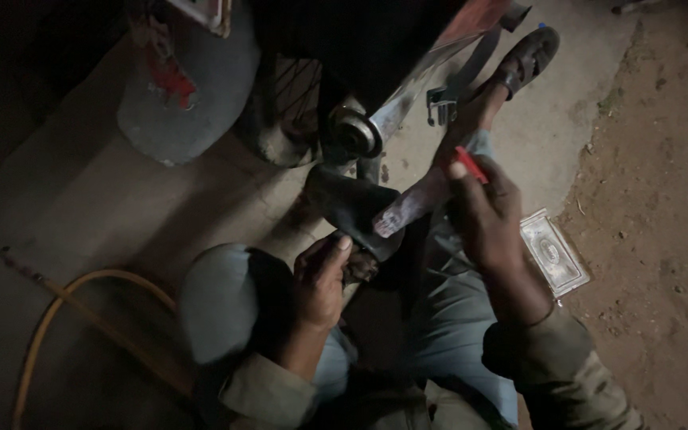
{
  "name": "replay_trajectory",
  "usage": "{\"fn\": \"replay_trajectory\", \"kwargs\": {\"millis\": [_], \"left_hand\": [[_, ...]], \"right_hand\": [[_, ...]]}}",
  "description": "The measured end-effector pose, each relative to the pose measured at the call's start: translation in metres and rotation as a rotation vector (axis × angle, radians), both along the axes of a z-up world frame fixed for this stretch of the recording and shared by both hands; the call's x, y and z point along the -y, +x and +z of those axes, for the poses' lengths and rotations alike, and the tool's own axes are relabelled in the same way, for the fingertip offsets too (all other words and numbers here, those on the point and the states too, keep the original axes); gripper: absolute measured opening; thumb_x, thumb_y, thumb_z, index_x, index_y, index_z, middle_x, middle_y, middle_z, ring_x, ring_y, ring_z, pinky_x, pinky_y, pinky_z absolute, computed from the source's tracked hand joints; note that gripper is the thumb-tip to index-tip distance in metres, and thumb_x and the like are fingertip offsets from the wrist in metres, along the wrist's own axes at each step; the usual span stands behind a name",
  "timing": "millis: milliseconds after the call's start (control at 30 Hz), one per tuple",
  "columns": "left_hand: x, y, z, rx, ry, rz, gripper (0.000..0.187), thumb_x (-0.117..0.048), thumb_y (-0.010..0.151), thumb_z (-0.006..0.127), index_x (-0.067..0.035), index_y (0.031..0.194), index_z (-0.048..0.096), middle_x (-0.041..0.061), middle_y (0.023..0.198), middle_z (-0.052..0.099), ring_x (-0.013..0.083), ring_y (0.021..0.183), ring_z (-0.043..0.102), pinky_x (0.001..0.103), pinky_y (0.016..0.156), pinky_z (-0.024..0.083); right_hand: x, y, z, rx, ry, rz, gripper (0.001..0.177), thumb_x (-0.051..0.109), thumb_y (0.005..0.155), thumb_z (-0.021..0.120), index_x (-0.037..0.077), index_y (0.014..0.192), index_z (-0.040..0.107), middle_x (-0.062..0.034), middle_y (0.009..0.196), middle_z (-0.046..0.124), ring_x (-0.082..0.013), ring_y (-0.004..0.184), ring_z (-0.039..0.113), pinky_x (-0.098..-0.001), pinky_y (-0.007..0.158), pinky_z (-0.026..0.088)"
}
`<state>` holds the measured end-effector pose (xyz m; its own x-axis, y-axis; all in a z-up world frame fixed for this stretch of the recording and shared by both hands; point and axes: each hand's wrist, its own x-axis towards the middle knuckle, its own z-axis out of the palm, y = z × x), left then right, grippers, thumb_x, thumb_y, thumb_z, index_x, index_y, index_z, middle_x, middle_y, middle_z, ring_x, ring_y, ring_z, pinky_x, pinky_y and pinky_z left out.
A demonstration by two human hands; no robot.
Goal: The person repairs a puncture in a motorcycle inner tube by roughening the rubber surface with a metal tool, applying adhesive, and pressing a patch onto the area.
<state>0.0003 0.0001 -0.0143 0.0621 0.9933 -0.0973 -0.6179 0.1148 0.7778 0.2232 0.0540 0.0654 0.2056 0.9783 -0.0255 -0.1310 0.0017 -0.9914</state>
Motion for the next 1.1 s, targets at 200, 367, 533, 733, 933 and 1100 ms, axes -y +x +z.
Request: {"fn": "replay_trajectory", "kwargs": {"millis": [200, 367, 533, 733, 933, 1100], "left_hand": [[-0.001, -0.002, 0.003, -0.231, -0.074, 0.018, 0.032, -0.026, 0.102, 0.062, 0.003, 0.105, 0.074, 0.01, 0.095, 0.073, 0.0183, 0.086, 0.066, 0.034, 0.079, 0.053], [-0.005, -0.003, 0.013, -0.2, -0.042, -0.063, 0.038, -0.031, 0.101, 0.058, 0.001, 0.113, 0.074, 0.007, 0.099, 0.075, 0.0166, 0.088, 0.068, 0.033, 0.079, 0.053], [-0.001, -0.005, 0.012, -0.239, -0.063, -0.052, 0.035, -0.029, 0.102, 0.059, 0.002, 0.108, 0.074, 0.007, 0.093, 0.074, 0.017, 0.084, 0.067, 0.032, 0.077, 0.053], [-0.006, 0.001, 0.009, -0.272, 0.073, 0.012, 0.027, -0.024, 0.104, 0.061, 0.0, 0.096, 0.07, 0.006, 0.089, 0.068, 0.0159, 0.084, 0.062, 0.032, 0.079, 0.051], [-0.012, 0.009, 0.014, -0.447, 0.122, -0.025, 0.031, -0.026, 0.105, 0.056, -0.001, 0.093, 0.069, 0.004, 0.086, 0.071, 0.0147, 0.08, 0.066, 0.031, 0.077, 0.053], [-0.013, 0.019, 0.012, -0.169, -0.082, -0.041, 0.029, -0.023, 0.099, 0.063, 0.003, 0.103, 0.072, 0.008, 0.09, 0.071, 0.0179, 0.082, 0.067, 0.032, 0.076, 0.054]], "right_hand": [[0.006, -0.003, 0.004, 0.1, 0.049, 0.01, 0.03, 0.026, 0.108, 0.063, -0.002, 0.121, 0.063, 0.0048, 0.081, 0.056, -0.0031, 0.064, 0.046, -0.0224, 0.055, 0.033], [0.007, 0.005, 0.005, 0.026, -0.068, -0.038, 0.032, 0.027, 0.101, 0.064, 0.004, 0.123, 0.064, 0.0047, 0.071, 0.049, -0.0041, 0.054, 0.042, -0.0224, 0.048, 0.032], [0.011, 0.006, 0.004, 0.241, 0.142, 0.022, 0.031, 0.025, 0.111, 0.063, -0.002, 0.125, 0.064, 0.0005, 0.093, 0.058, -0.0055, 0.079, 0.05, -0.0215, 0.068, 0.04], [0.017, 0.009, 0.012, 0.221, 0.073, 0.018, 0.03, 0.026, 0.108, 0.058, 0.001, 0.124, 0.062, 0.0003, 0.099, 0.066, -0.0062, 0.088, 0.059, -0.022, 0.076, 0.048], [0.015, 0.036, -0.009, 0.256, 0.134, -0.057, 0.029, 0.023, 0.113, 0.062, -0.002, 0.126, 0.064, -0.0023, 0.097, 0.063, -0.0074, 0.085, 0.053, -0.0231, 0.074, 0.043], [0.006, 0.041, -0.02, 0.239, 0.108, -0.035, 0.032, 0.023, 0.108, 0.062, 0.0, 0.13, 0.062, 0.0011, 0.104, 0.063, -0.0047, 0.091, 0.056, -0.0206, 0.078, 0.046]]}}
